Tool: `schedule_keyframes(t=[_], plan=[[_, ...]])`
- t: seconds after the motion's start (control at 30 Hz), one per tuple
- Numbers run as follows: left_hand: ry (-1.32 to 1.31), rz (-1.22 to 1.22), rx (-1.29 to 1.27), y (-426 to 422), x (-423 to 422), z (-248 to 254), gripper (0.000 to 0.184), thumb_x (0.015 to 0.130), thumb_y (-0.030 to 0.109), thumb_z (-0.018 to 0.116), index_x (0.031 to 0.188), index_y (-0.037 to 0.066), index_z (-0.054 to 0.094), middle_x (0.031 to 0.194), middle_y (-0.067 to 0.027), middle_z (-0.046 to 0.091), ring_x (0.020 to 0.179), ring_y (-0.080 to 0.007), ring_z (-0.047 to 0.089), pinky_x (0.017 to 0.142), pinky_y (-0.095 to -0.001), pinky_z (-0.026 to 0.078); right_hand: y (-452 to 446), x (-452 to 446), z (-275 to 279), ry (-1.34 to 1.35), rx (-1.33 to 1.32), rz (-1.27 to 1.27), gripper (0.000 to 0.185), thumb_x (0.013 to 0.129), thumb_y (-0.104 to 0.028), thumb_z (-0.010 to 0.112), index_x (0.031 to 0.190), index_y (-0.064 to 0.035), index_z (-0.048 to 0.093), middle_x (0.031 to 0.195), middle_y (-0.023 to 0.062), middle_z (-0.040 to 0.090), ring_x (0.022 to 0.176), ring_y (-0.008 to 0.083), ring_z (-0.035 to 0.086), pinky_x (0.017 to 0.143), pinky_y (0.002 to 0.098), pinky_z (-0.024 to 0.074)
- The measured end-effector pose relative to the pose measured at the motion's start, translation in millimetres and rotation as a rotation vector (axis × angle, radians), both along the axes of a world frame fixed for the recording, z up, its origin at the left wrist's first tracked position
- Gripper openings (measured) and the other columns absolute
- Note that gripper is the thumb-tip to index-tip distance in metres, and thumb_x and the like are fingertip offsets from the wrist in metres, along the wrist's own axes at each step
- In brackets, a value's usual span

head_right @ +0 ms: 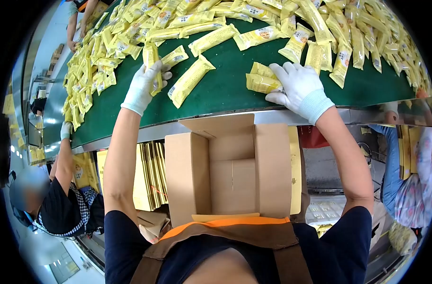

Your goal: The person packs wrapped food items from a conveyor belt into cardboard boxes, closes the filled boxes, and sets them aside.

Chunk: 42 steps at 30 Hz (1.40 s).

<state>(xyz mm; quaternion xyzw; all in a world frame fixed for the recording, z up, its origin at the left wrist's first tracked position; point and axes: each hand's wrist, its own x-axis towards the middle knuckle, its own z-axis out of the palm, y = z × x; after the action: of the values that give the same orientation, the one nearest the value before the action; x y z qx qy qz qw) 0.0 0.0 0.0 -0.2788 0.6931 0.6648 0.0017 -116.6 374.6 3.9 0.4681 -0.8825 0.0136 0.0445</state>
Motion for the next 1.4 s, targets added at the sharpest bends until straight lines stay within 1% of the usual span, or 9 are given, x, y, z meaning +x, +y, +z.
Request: schedule_keyframes(t=[0.23,0.3,0.43,0.63,0.77,1.13,1.23,1.33,1.4], plan=[[0.070,-0.415,-1.254,60,4,-16,0.071,0.085,0.060,0.061,0.133,0.008,0.056,0.109,-0.0196,0.064,0.101,-0.0385,0.062,0.088,-0.0436,0.048,0,10,-9,-0.326,-0.424,-0.149,0.073,0.081,-0.050,0.071,0.128,0.0025,0.052,0.110,0.0202,0.067,0.099,0.0340,0.066,0.086,0.0409,0.0523],[0.043,-0.452,-1.317,77,8,-11,0.056,0.094,0.048,0.053,0.135,0.010,0.055,0.104,-0.0139,0.064,0.093,-0.0327,0.063,0.079,-0.0443,0.050,1,25,14,-0.807,-0.575,-0.483,0.075,0.077,-0.053,0.071,0.123,0.0046,0.055,0.105,0.0246,0.068,0.099,0.0351,0.068,0.087,0.0405,0.0526],[0.162,-0.383,-1.528,84,16,-34,0.052,0.093,0.041,0.059,0.138,0.015,0.054,0.109,-0.0144,0.063,0.093,-0.0324,0.063,0.078,-0.0455,0.049,18,25,12,-0.508,-0.230,-0.323,0.072,0.070,-0.061,0.072,0.112,-0.0032,0.063,0.104,0.0218,0.067,0.096,0.0360,0.067,0.088,0.0415,0.0522],[0.341,-0.356,-1.433,95,23,-25,0.063,0.080,0.030,0.074,0.135,0.007,0.054,0.113,-0.0159,0.059,0.099,-0.0351,0.058,0.084,-0.0448,0.049,30,-26,7,-0.873,-1.399,-0.776,0.090,0.071,-0.059,0.074,0.130,0.0054,0.053,0.105,0.0163,0.068,0.097,0.0240,0.067,0.085,0.0333,0.0516],[0.313,-0.442,-1.288,98,24,-8,0.057,0.070,0.020,0.080,0.122,0.005,0.061,0.113,-0.0155,0.058,0.101,-0.0355,0.056,0.084,-0.0417,0.051,-5,-17,-15,-0.416,-0.721,-0.840,0.096,0.072,-0.068,0.067,0.136,0.0018,0.051,0.151,0.0266,0.034,0.126,0.0395,0.051,0.107,0.0404,0.0402],[0.005,-0.576,-1.229,88,17,-5,0.090,0.072,0.031,0.081,0.147,0.007,0.038,0.117,-0.0192,0.061,0.103,-0.0363,0.062,0.089,-0.0413,0.050,35,0,6,-0.113,-0.165,0.036,0.069,0.066,-0.038,0.077,0.126,-0.0116,0.054,0.128,0.0182,0.056,0.112,0.0355,0.058,0.093,0.0430,0.0482],[0.062,-0.420,-0.833,40,-8,5,0.085,0.067,0.039,0.083,0.137,0.005,0.052,0.127,-0.0220,0.060,0.118,-0.0375,0.057,0.098,-0.0358,0.046,37,-5,34,-0.449,-0.088,-0.185,0.073,0.067,-0.038,0.075,0.130,-0.0109,0.051,0.121,0.0204,0.060,0.109,0.0371,0.059,0.094,0.0429,0.0483],[-0.072,-0.421,-1.267,3,-31,7,0.083,0.066,0.055,0.078,0.136,0.014,0.057,0.120,-0.0126,0.064,0.120,-0.0319,0.055,0.105,-0.0651,0.019,49,-11,15,-0.277,-0.030,-0.215,0.081,0.065,-0.042,0.075,0.132,-0.0037,0.050,0.116,0.0228,0.061,0.106,0.0394,0.060,0.094,0.0437,0.0486],[-0.094,-0.498,-1.133,-14,-31,-2,0.083,0.065,0.055,0.079,0.137,0.017,0.058,0.117,-0.0107,0.060,0.114,-0.0327,0.054,0.106,-0.0517,0.029,50,-18,19,-0.301,0.038,-0.232,0.078,0.063,-0.044,0.075,0.125,-0.0011,0.053,0.112,0.0219,0.061,0.104,0.0388,0.061,0.093,0.0435,0.0491]])
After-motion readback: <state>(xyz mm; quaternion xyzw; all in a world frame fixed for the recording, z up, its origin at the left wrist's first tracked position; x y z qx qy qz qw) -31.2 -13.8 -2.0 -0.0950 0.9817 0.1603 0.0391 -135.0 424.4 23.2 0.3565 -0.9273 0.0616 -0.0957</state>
